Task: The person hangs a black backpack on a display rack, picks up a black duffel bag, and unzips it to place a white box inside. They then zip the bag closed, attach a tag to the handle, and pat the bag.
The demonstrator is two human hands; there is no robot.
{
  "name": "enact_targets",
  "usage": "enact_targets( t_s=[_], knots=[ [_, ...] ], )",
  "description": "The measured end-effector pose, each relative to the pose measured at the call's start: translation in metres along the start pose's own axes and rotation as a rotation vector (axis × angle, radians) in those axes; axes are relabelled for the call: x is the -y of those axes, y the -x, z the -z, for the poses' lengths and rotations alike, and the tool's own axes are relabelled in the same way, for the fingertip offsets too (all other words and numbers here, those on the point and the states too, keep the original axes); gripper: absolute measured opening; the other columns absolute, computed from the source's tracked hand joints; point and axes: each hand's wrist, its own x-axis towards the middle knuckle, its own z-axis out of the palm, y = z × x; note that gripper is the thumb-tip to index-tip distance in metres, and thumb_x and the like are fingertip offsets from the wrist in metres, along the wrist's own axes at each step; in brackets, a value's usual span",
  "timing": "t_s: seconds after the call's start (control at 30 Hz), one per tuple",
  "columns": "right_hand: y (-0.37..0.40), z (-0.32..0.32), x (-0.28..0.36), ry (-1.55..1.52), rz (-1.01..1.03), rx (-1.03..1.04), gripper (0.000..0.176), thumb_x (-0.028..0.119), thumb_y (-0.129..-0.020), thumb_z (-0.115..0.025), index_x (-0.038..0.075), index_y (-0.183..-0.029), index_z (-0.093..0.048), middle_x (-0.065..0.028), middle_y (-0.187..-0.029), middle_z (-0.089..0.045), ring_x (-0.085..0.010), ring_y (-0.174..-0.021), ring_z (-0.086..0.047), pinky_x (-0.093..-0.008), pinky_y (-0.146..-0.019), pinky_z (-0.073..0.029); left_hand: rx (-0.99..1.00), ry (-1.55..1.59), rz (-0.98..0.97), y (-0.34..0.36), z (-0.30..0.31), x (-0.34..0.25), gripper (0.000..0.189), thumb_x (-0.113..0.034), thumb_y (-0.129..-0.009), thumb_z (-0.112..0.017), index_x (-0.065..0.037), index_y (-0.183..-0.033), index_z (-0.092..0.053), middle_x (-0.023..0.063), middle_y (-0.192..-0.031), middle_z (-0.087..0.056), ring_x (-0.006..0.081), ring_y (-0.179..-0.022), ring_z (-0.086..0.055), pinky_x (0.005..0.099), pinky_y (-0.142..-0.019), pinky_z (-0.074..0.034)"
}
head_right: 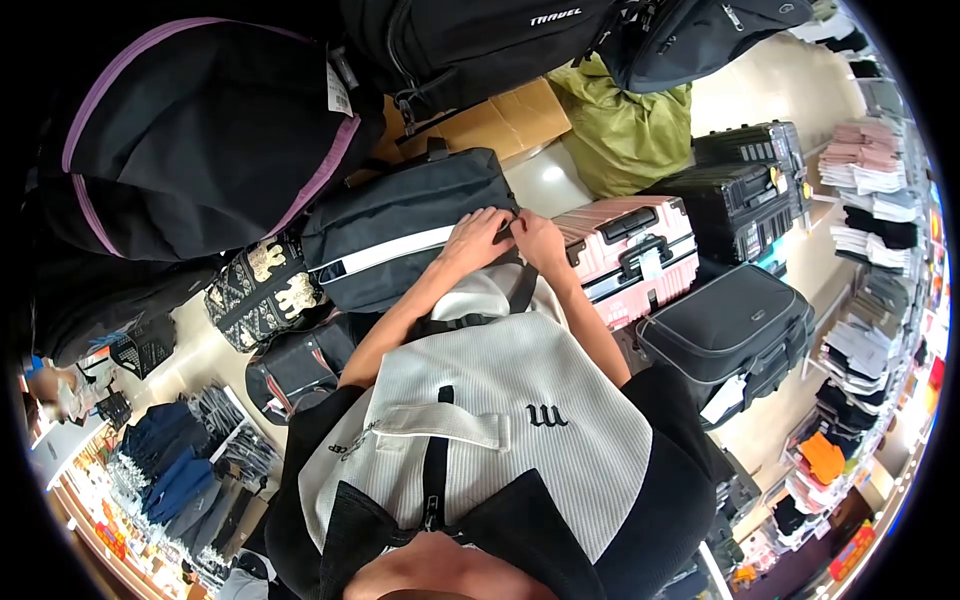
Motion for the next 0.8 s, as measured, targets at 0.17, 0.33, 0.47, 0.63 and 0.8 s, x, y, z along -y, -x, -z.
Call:
enact_targets(
  t_s=[0.17, 0.33, 0.47, 0.63, 0.8],
  knots=[
    [0.003, -0.008, -0.003, -0.004, 0.18, -0.011, 0.022, 0.022, -0.089, -0.052, 0.001, -0.096, -0.058, -0.0239, -0.085, -0.064, -0.0456, -0.078, -0.06, -0.0503, -0.07, -0.048, 0.035, -0.169, -0.031, -0.011, -0.022, 0.017, 0.04, -0.023, -0.074, -0.073, -0.008, -0.108, -0.057, 0.0084, -0.099, -0.061, 0.0265, -0.095, -0.06, 0.0387, -0.079, -0.048],
    [-0.006, -0.012, -0.037, -0.079, 0.462, 0.066, 0.016, 0.014, -0.092, -0.047, 0.002, -0.1, -0.055, -0.0173, -0.093, -0.064, -0.037, -0.084, -0.062, -0.0427, -0.072, -0.05, 0.062, -0.144, 0.021, -0.025, -0.024, 0.016, 0.022, -0.025, -0.081, -0.065, -0.008, -0.095, -0.059, 0.0091, -0.09, -0.064, 0.03, -0.089, -0.063, 0.0412, -0.074, -0.052],
    [-0.012, -0.015, -0.034, -0.53, -0.054, 0.157, 0.019, 0.015, -0.093, -0.053, 0.006, -0.108, -0.059, -0.0139, -0.094, -0.062, -0.0322, -0.085, -0.061, -0.0361, -0.078, -0.049, 0.102, -0.007, 0.189, -0.034, -0.025, 0.02, 0.022, -0.028, -0.084, -0.061, -0.008, -0.093, -0.061, 0.0097, -0.092, -0.067, 0.0298, -0.089, -0.065, 0.0413, -0.073, -0.053],
    [-0.012, -0.019, -0.029, -0.274, 0.259, 0.063, 0.025, 0.008, -0.086, -0.061, 0.007, -0.11, -0.059, -0.0137, -0.103, -0.059, -0.0354, -0.092, -0.06, -0.0384, -0.078, -0.05, 0.157, 0.121, 0.423, -0.035, -0.018, 0.017, 0.021, -0.029, -0.083, -0.061, -0.008, -0.087, -0.061, 0.0106, -0.085, -0.068, 0.0316, -0.084, -0.066, 0.0415, -0.072, -0.052],
    [-0.016, -0.029, -0.033, -0.091, 0.319, -0.062, 0.022, 0.012, -0.085, -0.063, 0.011, -0.107, -0.061, -0.0108, -0.101, -0.06, -0.0356, -0.094, -0.06, -0.0418, -0.08, -0.049, 0.064, 0.217, 0.448, -0.031, -0.025, 0.025, 0.021, -0.029, -0.083, -0.061, -0.008, -0.085, -0.061, 0.0118, -0.08, -0.067, 0.0337, -0.081, -0.065, 0.0423, -0.07, -0.051]
  ],
)
